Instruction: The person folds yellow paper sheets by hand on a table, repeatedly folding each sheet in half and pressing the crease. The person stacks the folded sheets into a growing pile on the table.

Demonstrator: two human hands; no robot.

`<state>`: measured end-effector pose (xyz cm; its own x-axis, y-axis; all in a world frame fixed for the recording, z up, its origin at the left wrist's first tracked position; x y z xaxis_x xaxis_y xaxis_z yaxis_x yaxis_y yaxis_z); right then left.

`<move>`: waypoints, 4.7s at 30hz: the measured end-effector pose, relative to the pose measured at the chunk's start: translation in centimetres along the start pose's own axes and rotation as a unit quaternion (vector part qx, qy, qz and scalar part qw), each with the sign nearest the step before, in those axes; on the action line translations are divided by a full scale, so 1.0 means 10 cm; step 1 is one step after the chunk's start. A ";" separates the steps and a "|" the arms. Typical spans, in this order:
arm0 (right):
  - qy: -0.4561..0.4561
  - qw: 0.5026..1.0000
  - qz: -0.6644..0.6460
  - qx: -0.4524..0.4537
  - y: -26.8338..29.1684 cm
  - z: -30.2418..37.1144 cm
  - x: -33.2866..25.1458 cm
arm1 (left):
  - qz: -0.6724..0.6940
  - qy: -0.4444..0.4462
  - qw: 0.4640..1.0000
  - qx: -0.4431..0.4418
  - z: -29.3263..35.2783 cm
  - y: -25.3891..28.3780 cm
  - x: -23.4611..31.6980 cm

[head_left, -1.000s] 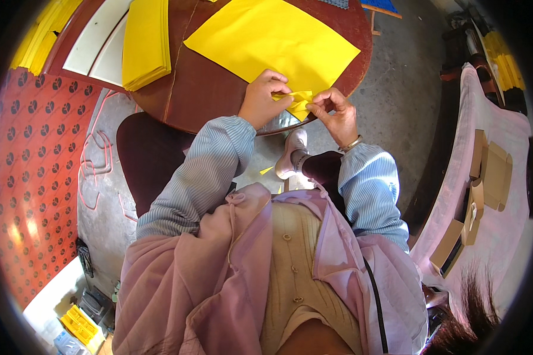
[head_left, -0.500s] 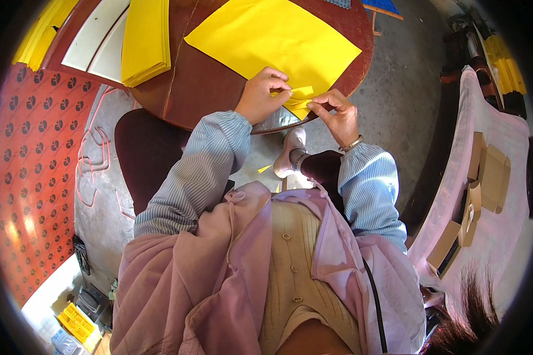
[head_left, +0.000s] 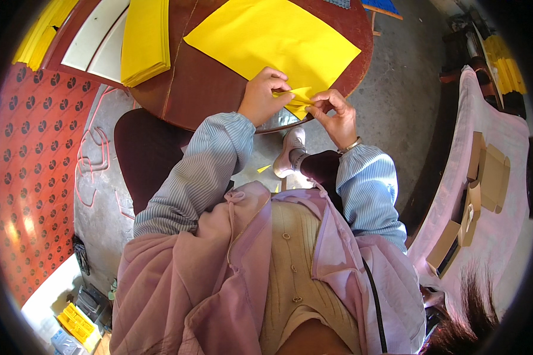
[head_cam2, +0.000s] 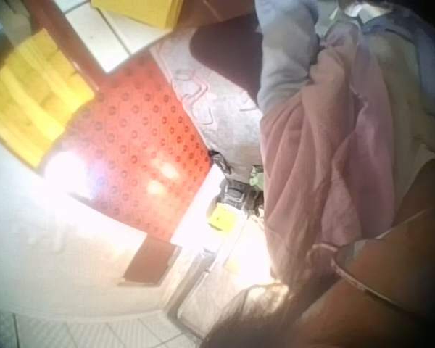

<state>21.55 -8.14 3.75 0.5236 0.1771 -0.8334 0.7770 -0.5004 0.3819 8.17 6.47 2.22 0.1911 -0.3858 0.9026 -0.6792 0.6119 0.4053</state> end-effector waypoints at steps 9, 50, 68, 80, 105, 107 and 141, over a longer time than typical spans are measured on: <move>0.017 0.999 0.021 -0.019 0.01 -0.03 -0.03 | -0.002 -0.001 0.999 -0.034 -0.02 0.00 -0.06; 0.041 0.999 0.005 0.004 0.00 -0.02 -0.09 | -0.004 0.032 0.999 -0.028 -0.02 -0.02 -0.08; -0.011 1.000 -0.011 0.002 -0.01 0.02 0.07 | -0.003 0.012 1.000 -0.029 -0.01 -0.02 -0.05; 0.001 1.000 0.015 -0.020 -0.01 0.00 -0.01 | 0.000 0.023 0.998 -0.052 -0.03 -0.02 -0.11; 0.037 0.999 0.024 -0.018 -0.01 -0.01 -0.07 | -0.001 0.032 0.998 -0.051 -0.02 -0.01 -0.09; 0.005 1.000 0.020 -0.017 -0.02 0.00 0.00 | -0.006 0.021 0.998 -0.055 -0.02 -0.01 -0.07; 0.034 0.999 0.014 -0.017 -0.02 0.00 -0.10 | 0.010 0.024 0.999 -0.037 -0.01 -0.02 -0.09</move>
<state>20.82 -8.23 4.49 0.5666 0.2214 -0.7937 0.7730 -0.4764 0.4190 8.24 6.78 1.34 0.2140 -0.3407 0.9155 -0.6293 0.6688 0.3960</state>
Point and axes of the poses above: each hand's wrist, its own z-axis away from the middle knuckle, its own y-axis out of the back of the hand, x = y × z, the point moved 9 cm from there along -z, towards the middle knuckle, and after that the axes turned 10 degrees about y, right-handed, at the moved point
